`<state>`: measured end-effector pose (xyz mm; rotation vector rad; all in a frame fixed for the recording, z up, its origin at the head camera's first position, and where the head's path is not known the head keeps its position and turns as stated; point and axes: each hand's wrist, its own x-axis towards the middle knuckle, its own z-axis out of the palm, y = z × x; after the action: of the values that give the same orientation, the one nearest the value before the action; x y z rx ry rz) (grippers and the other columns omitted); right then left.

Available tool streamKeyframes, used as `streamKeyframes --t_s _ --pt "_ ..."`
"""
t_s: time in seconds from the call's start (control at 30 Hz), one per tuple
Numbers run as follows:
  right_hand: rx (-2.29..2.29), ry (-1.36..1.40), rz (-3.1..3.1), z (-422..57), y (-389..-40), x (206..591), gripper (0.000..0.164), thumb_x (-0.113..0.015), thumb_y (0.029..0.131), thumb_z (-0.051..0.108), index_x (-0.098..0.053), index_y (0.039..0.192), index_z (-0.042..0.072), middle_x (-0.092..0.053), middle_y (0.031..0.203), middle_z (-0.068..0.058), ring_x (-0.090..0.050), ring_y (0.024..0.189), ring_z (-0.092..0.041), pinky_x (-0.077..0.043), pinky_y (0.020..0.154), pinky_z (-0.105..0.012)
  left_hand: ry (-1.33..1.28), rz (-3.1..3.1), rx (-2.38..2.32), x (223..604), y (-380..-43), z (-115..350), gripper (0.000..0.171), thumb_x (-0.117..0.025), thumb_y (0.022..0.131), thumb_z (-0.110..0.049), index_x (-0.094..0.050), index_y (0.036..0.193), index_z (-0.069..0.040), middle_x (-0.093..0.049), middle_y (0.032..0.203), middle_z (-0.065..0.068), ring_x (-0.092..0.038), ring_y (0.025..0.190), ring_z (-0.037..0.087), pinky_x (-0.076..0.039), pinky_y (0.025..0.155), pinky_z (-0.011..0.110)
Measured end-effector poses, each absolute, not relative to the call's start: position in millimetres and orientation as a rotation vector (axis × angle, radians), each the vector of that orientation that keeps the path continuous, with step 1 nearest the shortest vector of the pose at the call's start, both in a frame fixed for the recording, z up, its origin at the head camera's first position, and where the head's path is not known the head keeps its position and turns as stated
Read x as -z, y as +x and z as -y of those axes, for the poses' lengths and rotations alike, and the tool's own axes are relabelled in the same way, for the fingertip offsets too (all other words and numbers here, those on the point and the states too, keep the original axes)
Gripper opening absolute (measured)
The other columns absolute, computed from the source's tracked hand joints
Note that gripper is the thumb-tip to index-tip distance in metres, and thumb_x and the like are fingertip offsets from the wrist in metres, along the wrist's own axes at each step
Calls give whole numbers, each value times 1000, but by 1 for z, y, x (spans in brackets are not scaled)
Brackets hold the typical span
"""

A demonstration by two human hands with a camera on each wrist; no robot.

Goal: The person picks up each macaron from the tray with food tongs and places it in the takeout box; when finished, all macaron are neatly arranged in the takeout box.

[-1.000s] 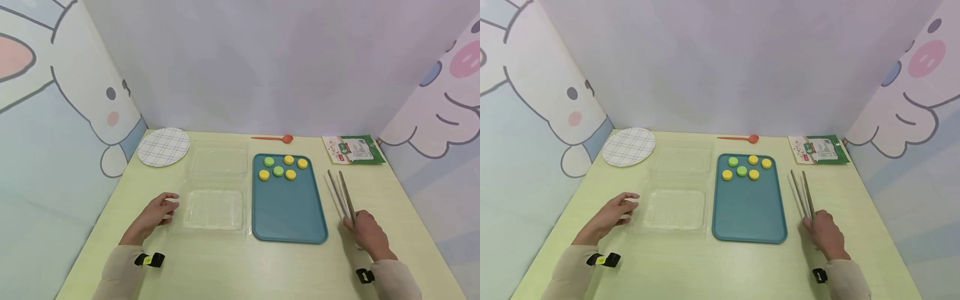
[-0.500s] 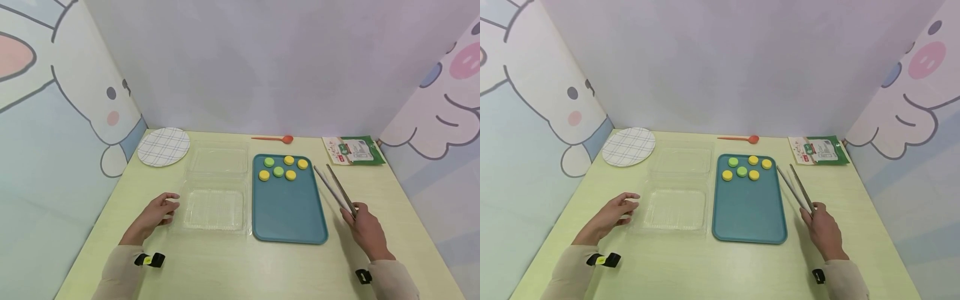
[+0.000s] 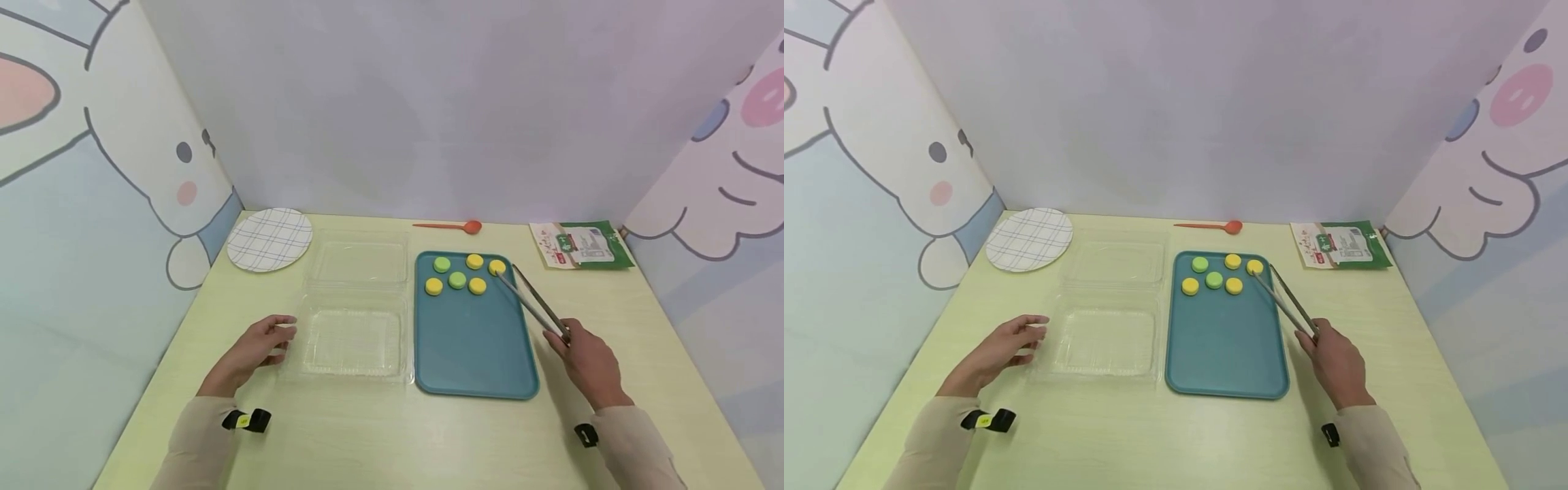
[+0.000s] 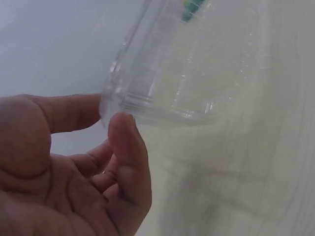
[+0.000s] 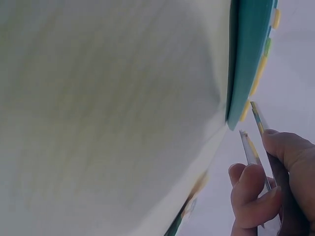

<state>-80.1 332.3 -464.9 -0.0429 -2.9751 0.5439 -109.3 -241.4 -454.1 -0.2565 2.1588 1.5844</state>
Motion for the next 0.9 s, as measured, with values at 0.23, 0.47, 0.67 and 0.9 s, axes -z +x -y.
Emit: streamKeyframes --t_s 0.23,0.47,0.67,0.9 --pt "-523 -30 3012 -327 -92 464 35 -70 97 26 -55 111 -2 -61 73 -7 -50 56 -22 -39 48 -39 -277 -2165 -1602 452 -114 240 51 -54 106 -22 -40 152 -5 -54 107 14 -56 86 19 -52 70 28" --pt "-536 -31 3051 -322 -100 461 35 -67 99 26 -54 113 -4 -60 74 -9 -50 58 -22 -38 49 -38 -279 -2152 -1622 453 -114 240 51 -55 106 -20 -39 153 -7 -53 105 13 -55 82 17 -52 69 28" --pt "-535 -47 3077 -321 -103 461 35 -66 99 25 -54 114 -5 -60 74 -9 -49 58 -22 -38 49 -37 -272 -2136 -1645 454 -114 241 52 -55 106 -21 -39 153 -6 -52 104 13 -54 79 16 -51 68 28" --pt "-530 -43 3077 -321 -106 462 34 -66 99 25 -54 112 -4 -60 74 -9 -49 58 -22 -38 49 -37 -261 -2133 -1656 455 -114 241 52 -55 106 -21 -39 153 -6 -53 103 12 -54 78 16 -51 68 28"
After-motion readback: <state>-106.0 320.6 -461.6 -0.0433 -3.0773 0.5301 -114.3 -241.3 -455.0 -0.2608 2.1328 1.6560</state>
